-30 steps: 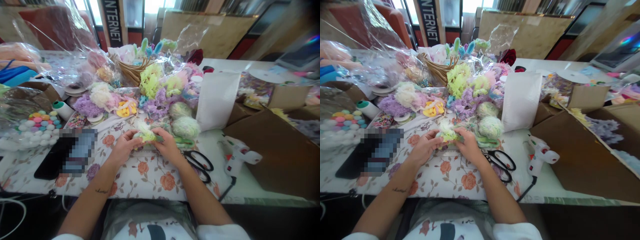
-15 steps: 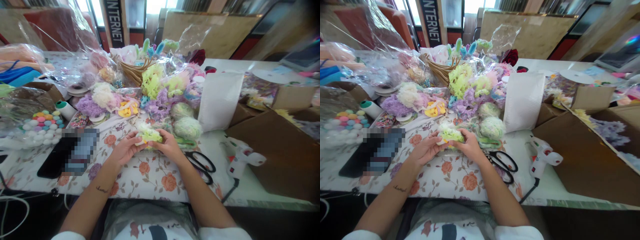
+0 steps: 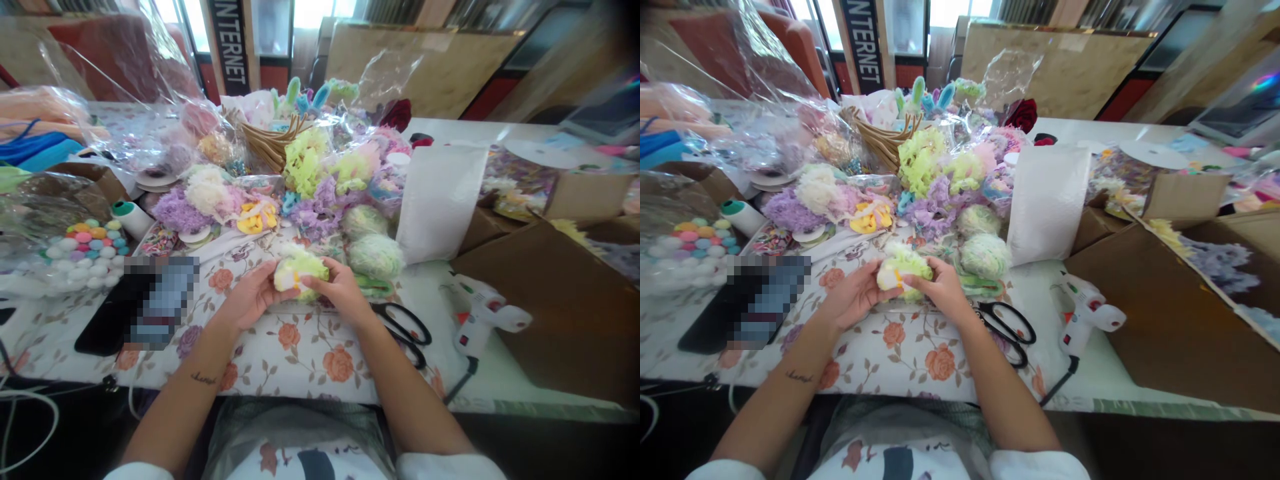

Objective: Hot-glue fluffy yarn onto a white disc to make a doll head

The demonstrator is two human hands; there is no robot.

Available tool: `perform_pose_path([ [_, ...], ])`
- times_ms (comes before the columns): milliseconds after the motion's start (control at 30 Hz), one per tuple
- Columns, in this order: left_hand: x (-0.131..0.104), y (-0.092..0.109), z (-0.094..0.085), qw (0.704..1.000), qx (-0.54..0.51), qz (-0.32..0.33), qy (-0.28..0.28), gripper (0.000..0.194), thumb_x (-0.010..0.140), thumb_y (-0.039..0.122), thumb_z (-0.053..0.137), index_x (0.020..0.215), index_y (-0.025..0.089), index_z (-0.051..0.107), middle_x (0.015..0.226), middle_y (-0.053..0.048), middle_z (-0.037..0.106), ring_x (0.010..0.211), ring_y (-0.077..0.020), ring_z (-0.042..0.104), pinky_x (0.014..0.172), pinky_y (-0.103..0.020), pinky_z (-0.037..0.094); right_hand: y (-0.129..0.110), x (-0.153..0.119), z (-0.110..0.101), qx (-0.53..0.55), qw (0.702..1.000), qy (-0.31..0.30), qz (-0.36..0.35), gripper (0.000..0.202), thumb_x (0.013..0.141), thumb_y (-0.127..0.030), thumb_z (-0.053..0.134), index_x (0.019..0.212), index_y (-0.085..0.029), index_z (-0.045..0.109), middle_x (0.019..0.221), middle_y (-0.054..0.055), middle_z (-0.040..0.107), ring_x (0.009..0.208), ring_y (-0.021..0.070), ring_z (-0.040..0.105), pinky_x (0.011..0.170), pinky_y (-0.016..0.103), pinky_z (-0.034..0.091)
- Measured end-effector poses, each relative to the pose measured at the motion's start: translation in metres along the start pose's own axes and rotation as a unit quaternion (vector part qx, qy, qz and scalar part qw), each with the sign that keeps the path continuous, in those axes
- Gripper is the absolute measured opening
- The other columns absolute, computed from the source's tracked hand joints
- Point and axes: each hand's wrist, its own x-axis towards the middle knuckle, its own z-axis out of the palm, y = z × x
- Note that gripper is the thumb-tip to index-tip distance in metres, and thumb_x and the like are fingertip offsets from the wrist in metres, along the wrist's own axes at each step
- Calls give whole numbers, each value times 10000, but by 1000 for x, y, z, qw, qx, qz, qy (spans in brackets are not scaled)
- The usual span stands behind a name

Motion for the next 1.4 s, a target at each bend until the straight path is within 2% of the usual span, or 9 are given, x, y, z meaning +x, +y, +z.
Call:
perform_pose_path([
  [133,-2,1,-2,989,124,71,39,424,824,493,656,1077,156,696,1038,-110,703,901,-225,670,632,-283,594,4,0,0,89,996,1,28,474,636,-404,847,1024,-187,684,957,61,738,837,243,693,767,369,569],
  [267,-3,0,-2,904,280,259,192,276,783,419,721,940,192,718,927,-47,696,853,-177,636,657,-217,532,6,1,3,117,992,24,37,455,618,-364,863,995,-191,677,961,59,744,820,231,700,762,353,569],
  [400,-6,-1,3,873,342,302,170,167,748,314,764,880,218,729,921,-27,698,828,-168,627,771,-244,492,2,1,5,73,996,54,24,428,598,-388,866,920,-195,659,883,35,728,742,205,675,712,329,557],
  [833,-3,-5,7,874,337,324,136,64,688,228,802,742,243,772,812,-29,672,824,-190,579,817,-284,451,2,0,7,-58,996,51,-35,387,605,-441,841,763,-214,570,692,-34,579,591,127,510,531,243,428],
  [1033,3,-5,-4,935,205,238,165,159,705,334,804,791,217,739,742,10,673,681,-111,589,686,-221,479,0,-2,7,29,998,52,15,384,595,-384,866,835,-212,621,753,-14,669,633,167,613,589,282,508],
  [1167,-9,20,-15,971,157,175,-50,282,626,458,840,613,222,685,581,-21,642,574,-145,615,609,-265,524,4,0,4,83,994,64,17,395,615,-359,863,910,-212,646,840,16,727,723,220,679,667,334,558],
  [1267,-19,37,-22,887,317,59,-330,375,342,450,943,548,251,701,508,-71,649,542,-255,658,514,-335,542,8,2,0,106,992,67,4,386,638,-324,856,950,-214,655,888,17,735,769,222,691,709,336,563],
  [1333,-21,38,-23,882,338,21,-327,280,533,465,882,614,241,735,551,-88,680,598,-260,682,574,-345,560,9,2,-1,108,992,61,-1,373,646,-313,853,946,-215,653,880,14,731,769,217,688,711,332,560],
  [1400,-17,32,-22,940,266,98,-189,291,745,458,749,588,216,710,513,-61,644,572,-188,645,593,-291,540,9,2,-1,96,994,58,-4,363,646,-322,852,924,-215,646,853,10,721,748,212,679,693,326,554],
])
